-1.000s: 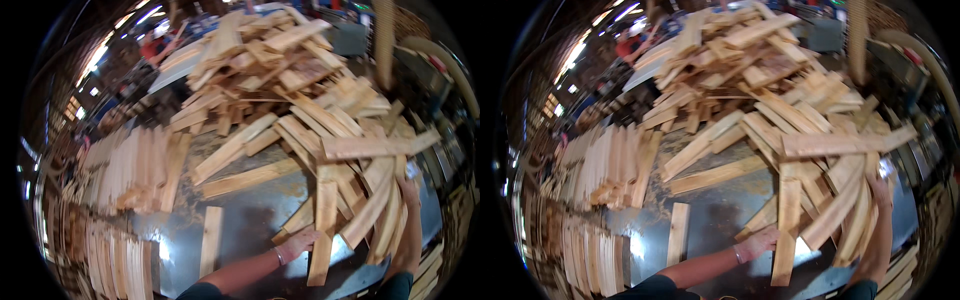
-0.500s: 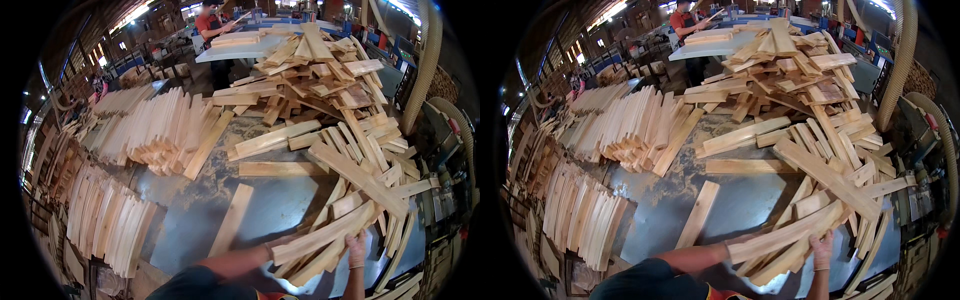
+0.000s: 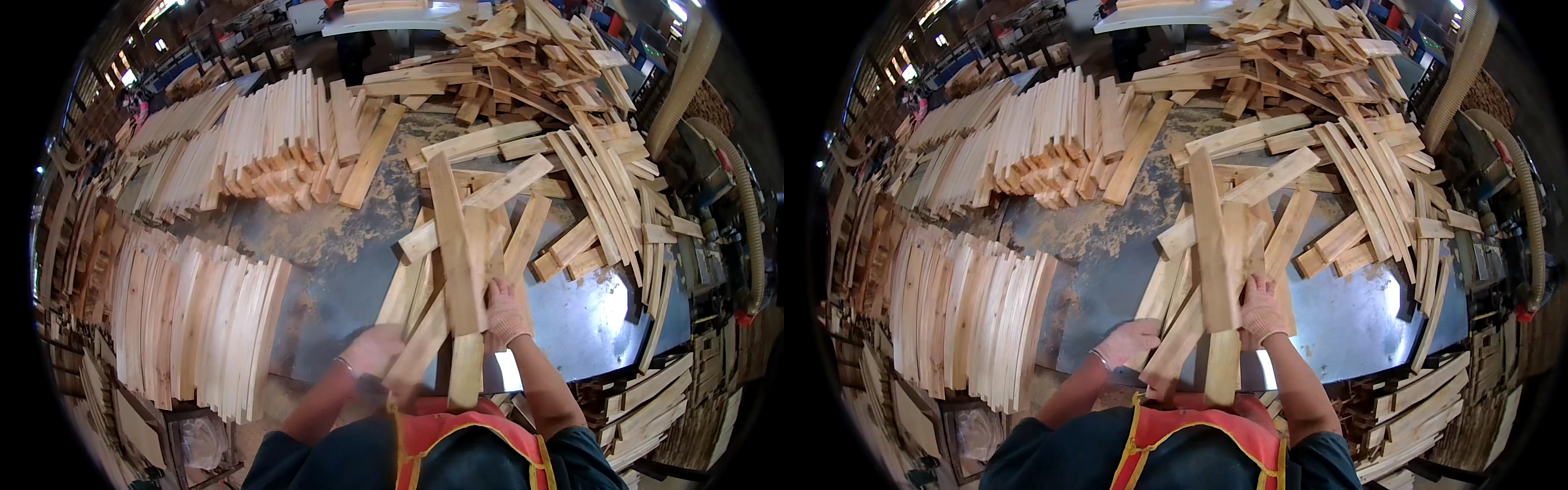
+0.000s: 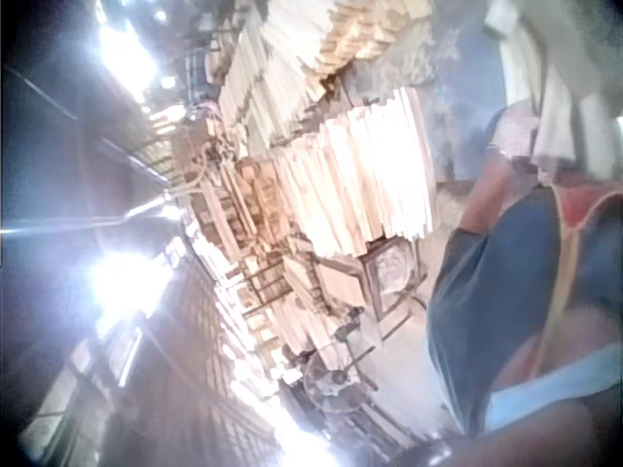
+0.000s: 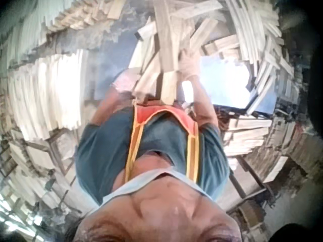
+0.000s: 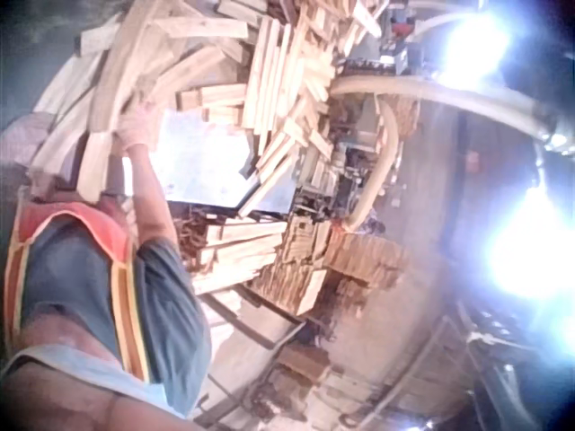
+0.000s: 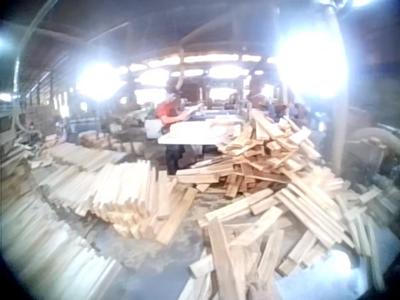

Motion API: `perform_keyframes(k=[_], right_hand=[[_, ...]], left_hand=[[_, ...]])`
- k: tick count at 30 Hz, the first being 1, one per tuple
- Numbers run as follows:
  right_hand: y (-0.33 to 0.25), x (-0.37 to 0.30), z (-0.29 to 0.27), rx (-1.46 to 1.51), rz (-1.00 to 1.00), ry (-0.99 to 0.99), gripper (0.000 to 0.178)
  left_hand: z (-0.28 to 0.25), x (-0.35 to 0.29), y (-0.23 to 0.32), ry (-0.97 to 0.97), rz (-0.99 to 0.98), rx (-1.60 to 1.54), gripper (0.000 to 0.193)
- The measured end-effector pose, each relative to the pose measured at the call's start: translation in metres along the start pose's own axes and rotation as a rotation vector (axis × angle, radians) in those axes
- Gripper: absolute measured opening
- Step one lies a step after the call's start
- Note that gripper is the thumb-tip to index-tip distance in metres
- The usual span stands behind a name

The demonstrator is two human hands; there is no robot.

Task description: The person rapidly picks up wooden planks from a large pile on a metal table and stacks them into a neat pile. The person uses both hands to quickly sort and arrange the wood pieces.

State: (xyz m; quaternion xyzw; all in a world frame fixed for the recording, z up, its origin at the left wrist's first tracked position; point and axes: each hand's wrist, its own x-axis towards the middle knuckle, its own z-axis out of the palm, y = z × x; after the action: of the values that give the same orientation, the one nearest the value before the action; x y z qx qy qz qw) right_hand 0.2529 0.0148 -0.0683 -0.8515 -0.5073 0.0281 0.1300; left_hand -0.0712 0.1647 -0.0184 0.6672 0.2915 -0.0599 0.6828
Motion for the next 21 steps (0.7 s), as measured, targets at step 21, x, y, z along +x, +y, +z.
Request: perform_keyframes(k=[21], right_hand=[[-0.066,0.024,0.004,0.415,0.024,0.025,0.075]], left_hand=[[0.031,0.08,0.118,0.569,-0.317,0.572,0.113]])
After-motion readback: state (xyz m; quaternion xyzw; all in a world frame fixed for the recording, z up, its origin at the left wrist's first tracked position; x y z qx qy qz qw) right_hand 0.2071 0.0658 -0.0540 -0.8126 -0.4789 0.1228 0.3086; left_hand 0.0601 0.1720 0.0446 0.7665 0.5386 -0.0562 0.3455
